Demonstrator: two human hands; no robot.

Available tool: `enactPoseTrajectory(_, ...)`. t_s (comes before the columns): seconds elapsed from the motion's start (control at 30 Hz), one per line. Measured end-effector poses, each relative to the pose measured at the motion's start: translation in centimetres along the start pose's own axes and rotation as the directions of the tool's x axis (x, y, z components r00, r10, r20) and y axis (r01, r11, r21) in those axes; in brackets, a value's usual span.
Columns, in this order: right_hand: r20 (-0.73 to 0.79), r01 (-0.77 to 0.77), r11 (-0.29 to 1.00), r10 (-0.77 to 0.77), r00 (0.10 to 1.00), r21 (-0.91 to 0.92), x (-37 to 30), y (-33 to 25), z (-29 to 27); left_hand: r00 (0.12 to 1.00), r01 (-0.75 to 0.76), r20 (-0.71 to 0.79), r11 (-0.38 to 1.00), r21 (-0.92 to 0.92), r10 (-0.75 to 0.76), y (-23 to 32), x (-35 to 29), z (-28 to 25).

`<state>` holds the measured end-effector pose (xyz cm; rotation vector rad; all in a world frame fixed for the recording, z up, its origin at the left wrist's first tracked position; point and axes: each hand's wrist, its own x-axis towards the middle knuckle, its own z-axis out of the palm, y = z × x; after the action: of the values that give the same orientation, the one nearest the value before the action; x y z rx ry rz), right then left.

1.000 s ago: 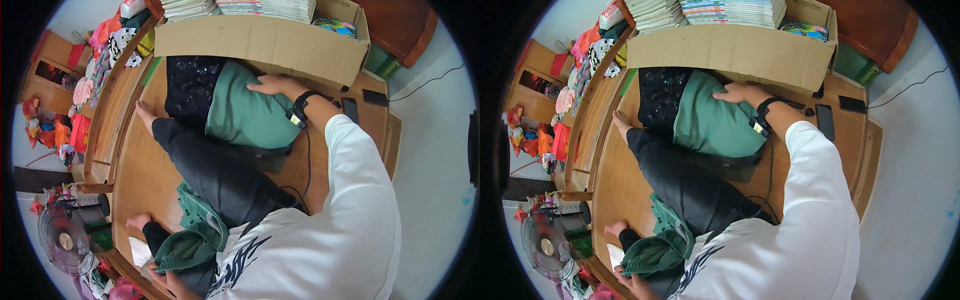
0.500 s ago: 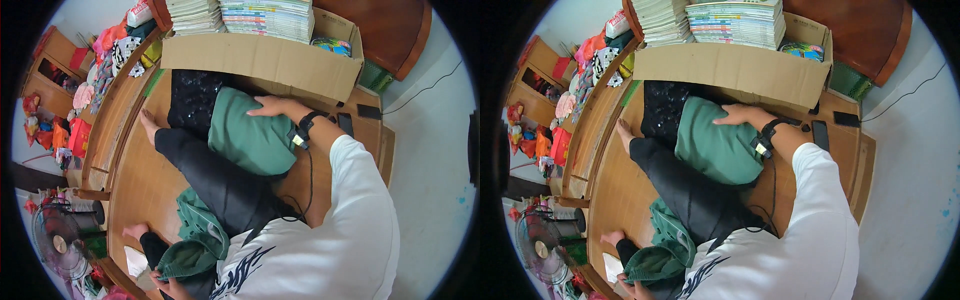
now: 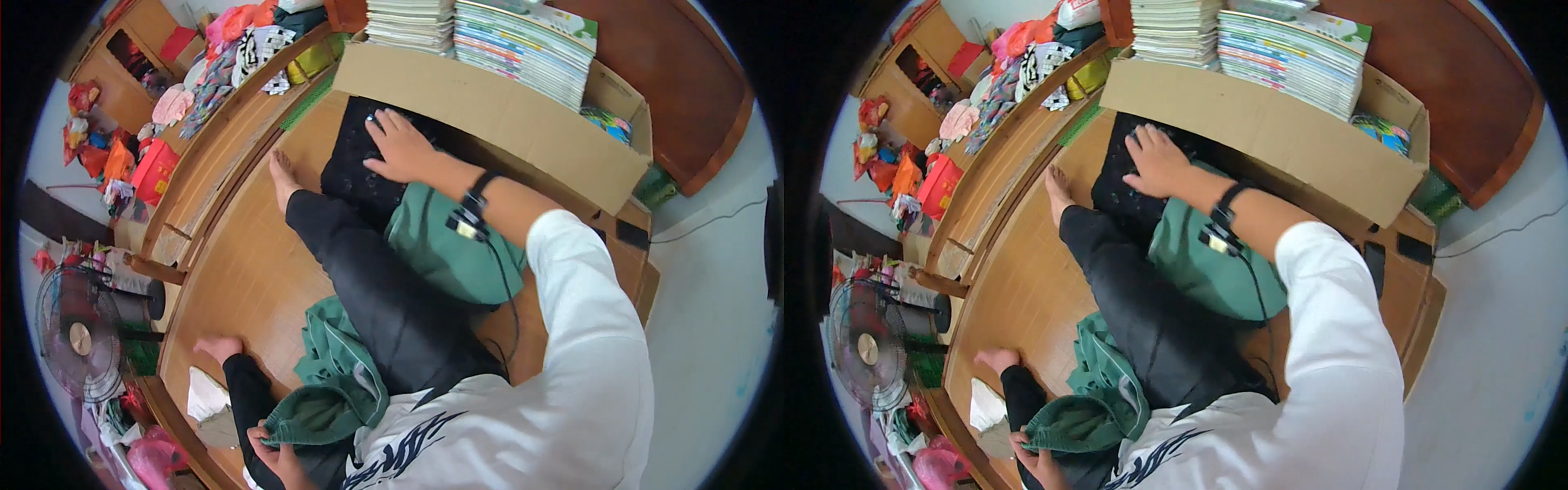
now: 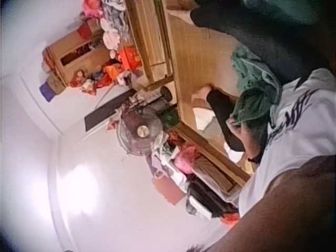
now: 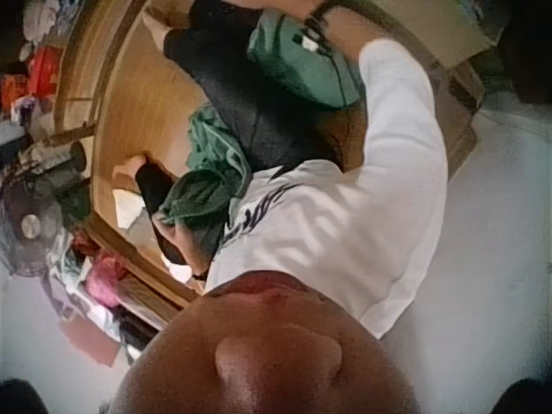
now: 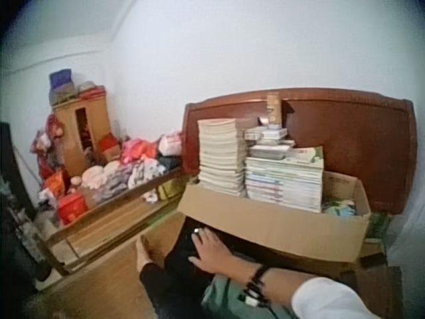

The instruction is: Fold various items of clothing including pants, a sweatshirt, a polo shirt, and a sweater.

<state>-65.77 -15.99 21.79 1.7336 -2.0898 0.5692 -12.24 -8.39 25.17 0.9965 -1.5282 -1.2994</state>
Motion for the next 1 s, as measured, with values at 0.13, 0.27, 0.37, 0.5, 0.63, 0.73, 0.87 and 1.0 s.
enactPoseTrajectory(0.13,0.274,-0.254,0.966,0.259,0.926,-0.052,4.6,4.2,4.7,0.997,-0.052,-0.044,0.983,0.176,0.061,-0.7,-0.5,-1.9)
enactPoseTrajectory(0.27,0.181,-0.237,0.955,0.205,0.962,0.177,6.9,9.2,7.3,0.997,0.014,-0.077,0.966,0.257,0.006,-1.4,-0.7,-2.4)
enactPoseTrajectory(0.37,0.214,-0.229,0.945,0.180,0.960,0.234,7.8,9.3,8.7,0.993,0.101,-0.080,0.987,0.122,-0.092,-1.6,-0.1,-1.2)
enactPoseTrajectory(0.5,0.391,-0.344,0.920,0.252,0.885,0.186,8.5,9.4,9.6,0.987,0.100,-0.127,0.995,0.001,-0.099,-0.4,0.7,0.6)
enactPoseTrajectory(0.63,0.509,-0.485,0.855,0.341,0.791,0.182,7.7,10.9,9.4,0.989,0.119,-0.093,0.993,-0.009,-0.119,-1.7,0.6,-0.5)
enactPoseTrajectory(0.73,0.576,-0.529,0.835,0.360,0.734,0.152,8.0,8.9,8.7,0.986,0.113,-0.120,0.994,-0.009,-0.113,-1.2,0.2,-0.4)
enactPoseTrajectory(0.87,0.628,-0.578,0.808,0.392,0.673,0.114,7.7,9.9,8.4,0.988,0.076,-0.131,0.996,-0.049,-0.082,-1.2,0.0,-0.4)
enactPoseTrajectory(1.0,0.652,-0.580,0.794,0.342,0.677,0.185,6.6,6.9,7.8,0.984,0.054,-0.165,0.998,-0.037,-0.060,-1.5,-0.8,-0.9)
